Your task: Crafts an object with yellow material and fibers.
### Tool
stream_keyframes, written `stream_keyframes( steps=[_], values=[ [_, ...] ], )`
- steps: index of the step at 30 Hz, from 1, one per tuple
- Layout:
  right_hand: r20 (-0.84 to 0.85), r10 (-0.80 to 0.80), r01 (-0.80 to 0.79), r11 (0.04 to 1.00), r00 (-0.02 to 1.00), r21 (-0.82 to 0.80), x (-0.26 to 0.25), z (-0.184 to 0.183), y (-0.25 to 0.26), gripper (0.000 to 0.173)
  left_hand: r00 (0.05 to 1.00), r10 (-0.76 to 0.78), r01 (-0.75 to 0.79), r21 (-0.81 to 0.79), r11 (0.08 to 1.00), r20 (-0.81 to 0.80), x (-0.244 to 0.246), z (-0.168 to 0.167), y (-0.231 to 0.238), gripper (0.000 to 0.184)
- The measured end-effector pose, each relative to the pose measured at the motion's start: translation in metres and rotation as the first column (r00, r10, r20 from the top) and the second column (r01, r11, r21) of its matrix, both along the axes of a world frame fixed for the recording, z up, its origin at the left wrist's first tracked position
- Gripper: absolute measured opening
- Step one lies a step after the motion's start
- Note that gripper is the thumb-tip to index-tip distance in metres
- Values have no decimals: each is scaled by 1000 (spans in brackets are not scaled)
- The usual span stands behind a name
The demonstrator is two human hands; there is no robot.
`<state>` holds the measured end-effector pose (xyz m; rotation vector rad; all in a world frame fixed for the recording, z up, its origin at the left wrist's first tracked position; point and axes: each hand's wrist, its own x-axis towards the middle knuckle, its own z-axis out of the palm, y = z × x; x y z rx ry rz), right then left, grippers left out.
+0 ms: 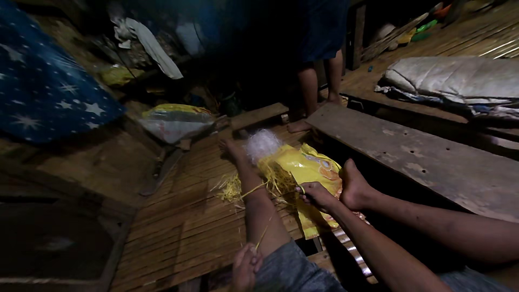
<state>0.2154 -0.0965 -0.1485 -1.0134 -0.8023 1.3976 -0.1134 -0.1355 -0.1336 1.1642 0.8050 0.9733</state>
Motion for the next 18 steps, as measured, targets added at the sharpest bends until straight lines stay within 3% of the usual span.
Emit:
stream_keyframes(
  steps=[7,18],
  values=[
    [85,32,-29,999,996,-36,5,12,7,28,1000,-7,7,2,1000,13,-2,-2,-1,26],
    [48,13,-12,1000,999,-27,3,8,9,22,1000,13,-13,3,1000,12,-4,-2,-3,29]
  ],
)
